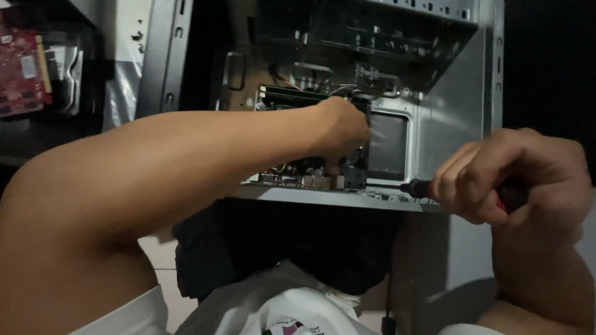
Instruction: Installing a power supply and securing components inside a computer case using a screwdriver.
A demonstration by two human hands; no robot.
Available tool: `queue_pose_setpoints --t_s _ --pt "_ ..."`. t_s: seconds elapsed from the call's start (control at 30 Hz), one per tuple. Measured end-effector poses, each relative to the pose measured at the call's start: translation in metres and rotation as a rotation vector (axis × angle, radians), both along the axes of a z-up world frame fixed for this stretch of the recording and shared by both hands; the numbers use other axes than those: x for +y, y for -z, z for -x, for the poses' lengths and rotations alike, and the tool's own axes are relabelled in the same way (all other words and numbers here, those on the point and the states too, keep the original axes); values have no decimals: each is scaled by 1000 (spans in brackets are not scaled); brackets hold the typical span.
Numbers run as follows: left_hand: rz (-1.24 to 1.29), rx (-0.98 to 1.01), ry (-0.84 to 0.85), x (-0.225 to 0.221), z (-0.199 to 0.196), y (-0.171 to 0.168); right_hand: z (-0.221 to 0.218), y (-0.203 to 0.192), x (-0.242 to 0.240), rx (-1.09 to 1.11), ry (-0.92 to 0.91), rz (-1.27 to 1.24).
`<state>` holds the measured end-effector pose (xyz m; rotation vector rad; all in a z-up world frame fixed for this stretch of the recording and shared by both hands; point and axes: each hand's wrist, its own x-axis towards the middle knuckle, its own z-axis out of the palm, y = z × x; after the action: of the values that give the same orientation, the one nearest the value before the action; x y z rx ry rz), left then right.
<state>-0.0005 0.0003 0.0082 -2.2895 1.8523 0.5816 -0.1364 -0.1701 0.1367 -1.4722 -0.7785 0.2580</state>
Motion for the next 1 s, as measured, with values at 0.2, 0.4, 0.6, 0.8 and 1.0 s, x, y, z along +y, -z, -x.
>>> queue_pose_setpoints --t_s 0.2,0.4,0.6,0.8,1.0 --pt "190 -102 -8 4 -10 8 8 0 5 -57 176 58" --pt "140 -128 -91 4 -18 7 -1 2 -2 -88 72 60" --pt "162 -113 -92 8 -22 7 13 3 4 -55 211 48" --pt "169 -174 -96 10 -24 4 15 10 -5 -28 252 -34" --pt "208 -132 -103 13 -28 5 15 -4 -7 -107 251 111"
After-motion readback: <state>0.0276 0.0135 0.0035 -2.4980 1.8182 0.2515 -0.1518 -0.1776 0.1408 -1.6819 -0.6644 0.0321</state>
